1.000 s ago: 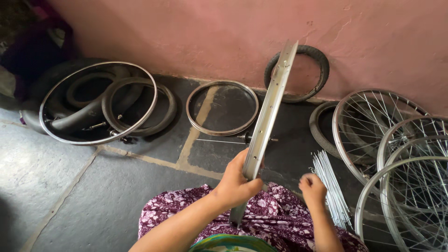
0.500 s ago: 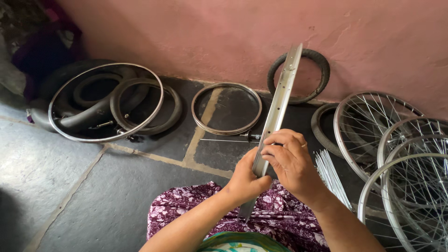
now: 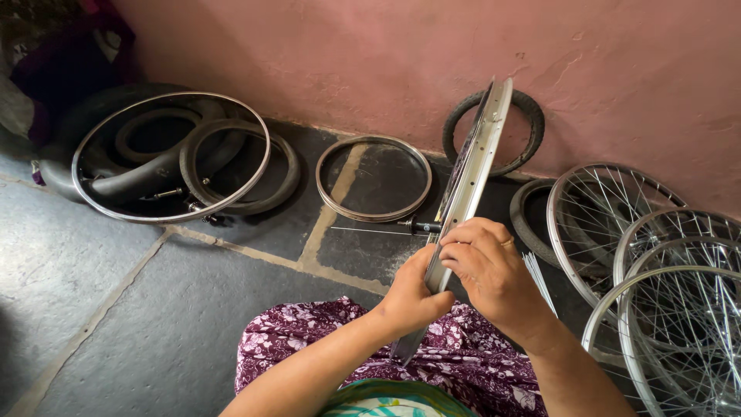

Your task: The person sits on the floor and inserts bicycle spokes into the hub flange, then threads them through the rim holes. They manipulate the hub and rim to align the spoke holes and continue lacing the wheel.

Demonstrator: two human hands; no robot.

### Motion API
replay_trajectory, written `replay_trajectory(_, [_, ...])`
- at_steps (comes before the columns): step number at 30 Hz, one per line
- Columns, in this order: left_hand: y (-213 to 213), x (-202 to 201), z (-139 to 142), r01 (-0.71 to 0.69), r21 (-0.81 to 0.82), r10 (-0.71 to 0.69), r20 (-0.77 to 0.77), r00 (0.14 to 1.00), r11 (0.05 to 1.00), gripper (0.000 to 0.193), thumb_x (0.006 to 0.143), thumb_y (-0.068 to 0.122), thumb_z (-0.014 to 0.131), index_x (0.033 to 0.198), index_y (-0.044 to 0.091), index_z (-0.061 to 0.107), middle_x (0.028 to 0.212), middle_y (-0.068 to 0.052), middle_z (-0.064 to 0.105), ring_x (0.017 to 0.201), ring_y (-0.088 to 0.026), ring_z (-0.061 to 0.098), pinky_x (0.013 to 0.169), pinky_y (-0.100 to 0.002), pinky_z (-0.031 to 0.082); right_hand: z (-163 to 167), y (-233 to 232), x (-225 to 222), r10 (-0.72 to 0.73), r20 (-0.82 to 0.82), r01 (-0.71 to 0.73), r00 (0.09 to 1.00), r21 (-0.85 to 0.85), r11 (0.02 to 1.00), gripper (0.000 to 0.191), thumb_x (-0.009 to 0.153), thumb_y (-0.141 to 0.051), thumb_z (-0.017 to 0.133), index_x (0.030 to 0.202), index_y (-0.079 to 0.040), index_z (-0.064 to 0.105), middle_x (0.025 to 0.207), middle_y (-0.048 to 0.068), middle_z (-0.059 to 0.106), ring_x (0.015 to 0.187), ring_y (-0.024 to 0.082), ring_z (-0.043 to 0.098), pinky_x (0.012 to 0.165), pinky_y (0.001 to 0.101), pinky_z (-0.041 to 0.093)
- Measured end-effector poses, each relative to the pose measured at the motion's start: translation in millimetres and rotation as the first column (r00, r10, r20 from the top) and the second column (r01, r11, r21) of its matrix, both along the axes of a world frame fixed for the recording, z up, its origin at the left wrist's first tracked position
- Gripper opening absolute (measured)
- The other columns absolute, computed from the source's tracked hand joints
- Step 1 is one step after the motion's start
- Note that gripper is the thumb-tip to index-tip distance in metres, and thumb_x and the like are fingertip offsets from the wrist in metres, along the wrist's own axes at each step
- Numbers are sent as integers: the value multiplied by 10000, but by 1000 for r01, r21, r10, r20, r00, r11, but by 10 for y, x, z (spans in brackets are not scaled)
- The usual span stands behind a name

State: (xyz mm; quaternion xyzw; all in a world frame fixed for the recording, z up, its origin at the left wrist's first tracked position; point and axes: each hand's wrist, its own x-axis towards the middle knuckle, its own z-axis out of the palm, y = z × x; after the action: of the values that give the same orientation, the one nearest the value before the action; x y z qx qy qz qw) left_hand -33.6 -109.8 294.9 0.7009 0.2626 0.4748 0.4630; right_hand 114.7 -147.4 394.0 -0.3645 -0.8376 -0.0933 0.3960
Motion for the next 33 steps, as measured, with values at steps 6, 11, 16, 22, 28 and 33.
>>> replay_trajectory(6, [-16,2,-11,-25,11,25,-7,1000,1000,537,745,68,671,1272,26,574,1103,-151,642,1014,-240,655,906,-351,541,89,-77,-52,-104,245,62,964,174,983,189,788,-33,715,976,-17,701,1059,101,644,1102,277,620,994,451,522])
replay_trajectory(11, [-27,-26,16,10,17,-11,30,1000,1000,594,750,41,637,1340,25,569,1163,-149,665,1060,-242,665,944,-349,536,116,-37,-60,-14,227,-27,974,174,984,129,819,-96,727,930,-50,680,1052,119,652,1106,285,634,1096,508,491])
replay_trajectory(16, [-40,-59,18,18,-77,-19,-8,1000,997,564,756,47,652,1313,31,565,1072,-137,654,967,-228,640,851,-343,539,-75,-38,-2,37,27,-39,999,68,997,254,811,-135,755,1031,-12,719,1087,109,670,1123,286,660,1126,514,458])
replay_trajectory(22, [-68,-52,-96,23,51,-25,27,999,998,538,772,9,652,1303,16,569,1103,-111,651,1010,-185,641,879,-325,546,-342,59,-14,106,-226,-86,968,96,992,238,818,-105,865,965,-102,679,1060,20,648,1108,218,681,1171,480,496])
replay_trajectory(28, [-52,-84,-122,26,117,-36,82,996,993,550,787,2,690,1319,-2,548,1189,-136,648,1106,-210,646,942,-345,531,-434,-33,-85,82,-222,-73,972,47,996,263,739,-78,846,959,-22,713,1033,108,663,1108,280,650,1063,495,491])
replay_trajectory(33, [-74,-92,-128,42,35,-43,24,999,998,564,767,3,640,1325,7,556,1122,-119,668,1033,-195,657,897,-330,552,-443,-22,-101,64,-271,-46,961,71,996,184,811,-69,838,968,-67,742,1020,40,698,1126,230,680,1068,415,547])
